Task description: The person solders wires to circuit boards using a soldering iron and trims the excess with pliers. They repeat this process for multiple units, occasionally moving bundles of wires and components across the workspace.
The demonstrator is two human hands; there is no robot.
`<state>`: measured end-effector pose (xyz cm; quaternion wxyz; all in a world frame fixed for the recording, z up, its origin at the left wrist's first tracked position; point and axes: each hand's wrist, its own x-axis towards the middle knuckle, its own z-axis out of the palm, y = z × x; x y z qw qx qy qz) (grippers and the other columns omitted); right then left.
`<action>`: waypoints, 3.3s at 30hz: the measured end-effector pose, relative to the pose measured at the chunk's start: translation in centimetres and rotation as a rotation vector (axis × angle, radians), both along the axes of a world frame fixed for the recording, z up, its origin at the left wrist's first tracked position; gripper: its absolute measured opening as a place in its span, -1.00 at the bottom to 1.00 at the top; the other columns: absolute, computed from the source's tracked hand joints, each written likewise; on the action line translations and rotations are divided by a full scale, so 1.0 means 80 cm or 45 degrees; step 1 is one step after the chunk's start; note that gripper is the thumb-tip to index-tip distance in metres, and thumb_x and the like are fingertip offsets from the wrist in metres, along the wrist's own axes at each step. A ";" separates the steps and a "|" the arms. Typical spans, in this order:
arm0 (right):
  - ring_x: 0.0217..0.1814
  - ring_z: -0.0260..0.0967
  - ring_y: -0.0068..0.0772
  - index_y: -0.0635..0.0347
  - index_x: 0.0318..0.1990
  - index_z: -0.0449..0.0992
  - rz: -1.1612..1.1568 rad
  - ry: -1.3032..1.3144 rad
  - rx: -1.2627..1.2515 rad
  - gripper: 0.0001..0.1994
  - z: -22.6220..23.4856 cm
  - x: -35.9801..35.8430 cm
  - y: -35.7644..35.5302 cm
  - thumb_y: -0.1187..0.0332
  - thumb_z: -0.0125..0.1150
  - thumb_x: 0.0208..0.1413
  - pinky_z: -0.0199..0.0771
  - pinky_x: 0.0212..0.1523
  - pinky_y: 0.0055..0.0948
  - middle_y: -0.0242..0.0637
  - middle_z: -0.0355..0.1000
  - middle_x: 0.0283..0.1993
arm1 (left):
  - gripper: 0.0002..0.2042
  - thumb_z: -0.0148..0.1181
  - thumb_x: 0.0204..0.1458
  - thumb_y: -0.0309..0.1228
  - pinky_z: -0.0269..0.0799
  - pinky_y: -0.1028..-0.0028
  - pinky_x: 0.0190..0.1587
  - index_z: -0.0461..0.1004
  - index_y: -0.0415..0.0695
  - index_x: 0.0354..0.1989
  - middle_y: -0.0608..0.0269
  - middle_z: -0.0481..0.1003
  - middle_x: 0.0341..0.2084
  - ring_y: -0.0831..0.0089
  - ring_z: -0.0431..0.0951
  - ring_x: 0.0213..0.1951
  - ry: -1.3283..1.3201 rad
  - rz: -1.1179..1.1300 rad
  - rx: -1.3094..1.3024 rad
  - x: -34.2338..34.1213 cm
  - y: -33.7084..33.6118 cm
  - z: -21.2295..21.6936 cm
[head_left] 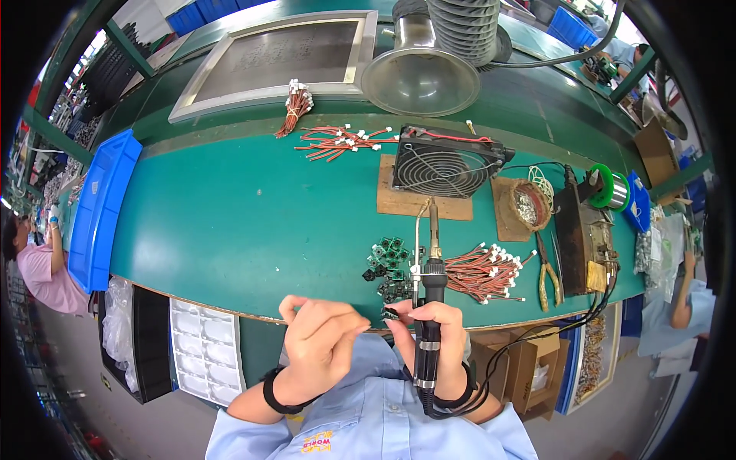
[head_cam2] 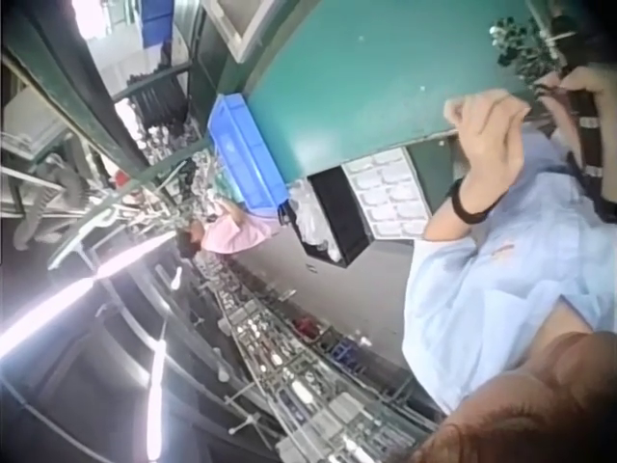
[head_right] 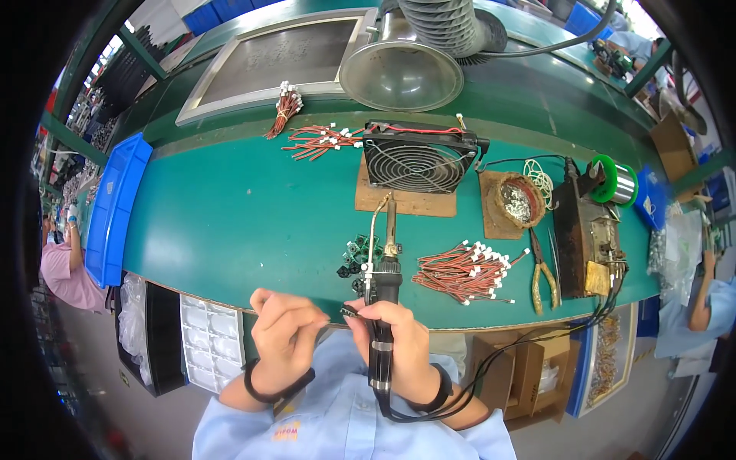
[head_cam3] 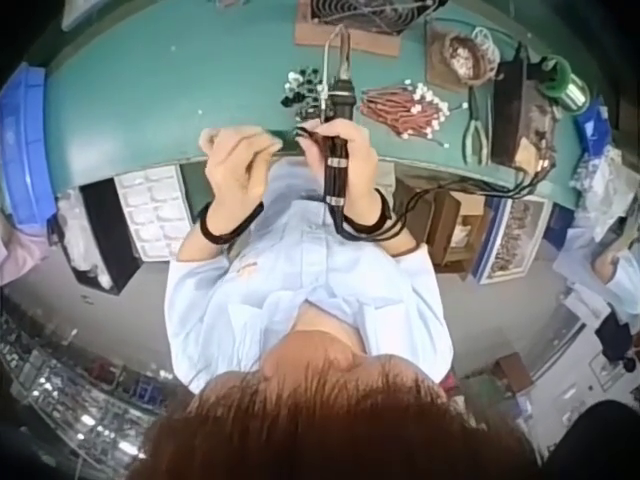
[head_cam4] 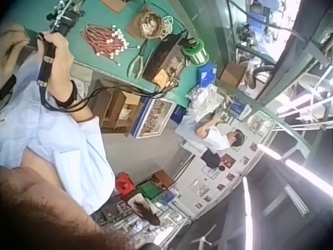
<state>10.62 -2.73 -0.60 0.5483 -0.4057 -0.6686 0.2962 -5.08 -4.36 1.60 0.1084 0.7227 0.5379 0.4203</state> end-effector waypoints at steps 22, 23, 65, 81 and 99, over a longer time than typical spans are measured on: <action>-0.23 0.50 -0.26 0.17 -0.14 0.10 0.357 0.359 -0.421 -0.58 0.016 0.048 -0.017 0.65 0.21 -0.05 0.52 -0.25 -0.39 0.02 0.42 -0.27 | -0.85 0.12 -0.05 -0.60 0.35 0.42 -0.39 0.38 -0.23 -0.27 0.10 0.48 -0.48 0.34 0.46 -0.42 -0.137 -0.294 -0.571 -0.050 -0.025 0.020; -0.23 0.50 -0.25 0.17 -0.14 0.10 0.345 0.351 -0.434 -0.58 0.015 0.050 -0.016 0.65 0.22 -0.05 0.52 -0.26 -0.39 0.03 0.42 -0.27 | -0.81 0.13 -0.07 -0.60 0.33 0.42 -0.42 0.39 -0.24 -0.23 0.08 0.47 -0.48 0.34 0.44 -0.41 0.241 -0.314 -0.608 -0.064 -0.029 0.020; -0.34 0.46 -0.30 0.15 -0.29 0.34 -0.405 -0.515 0.045 -0.64 -0.026 0.158 0.047 0.78 0.24 -0.21 0.45 -0.33 -0.46 -0.17 0.46 -0.37 | -0.88 0.03 0.05 -0.61 0.53 0.38 -0.20 0.35 -0.31 -0.23 0.07 0.41 -0.26 0.38 0.49 -0.21 -1.220 -0.342 -0.966 0.028 0.022 -0.012; -0.46 0.48 -0.24 0.06 -0.28 0.21 -0.062 -0.266 0.215 -0.67 0.007 0.105 -0.004 0.66 0.20 -0.08 0.48 -0.44 -0.43 0.07 0.49 -0.24 | -0.88 -0.06 0.14 -0.55 0.34 0.61 -0.48 0.34 -0.26 -0.18 0.29 0.38 -0.47 0.64 0.38 -0.52 -0.950 -0.614 -1.268 0.059 0.027 0.006; -0.46 0.40 -0.30 0.07 -0.29 0.38 -0.160 -0.736 0.390 -0.66 0.030 0.075 -0.015 0.64 0.28 -0.27 0.38 -0.43 -0.45 -0.24 0.48 -0.34 | -0.86 0.15 -0.14 -0.45 0.35 0.41 -0.59 0.36 -0.09 -0.39 0.25 0.26 -0.54 0.32 0.42 -0.59 0.313 -0.471 -0.275 0.063 0.020 -0.005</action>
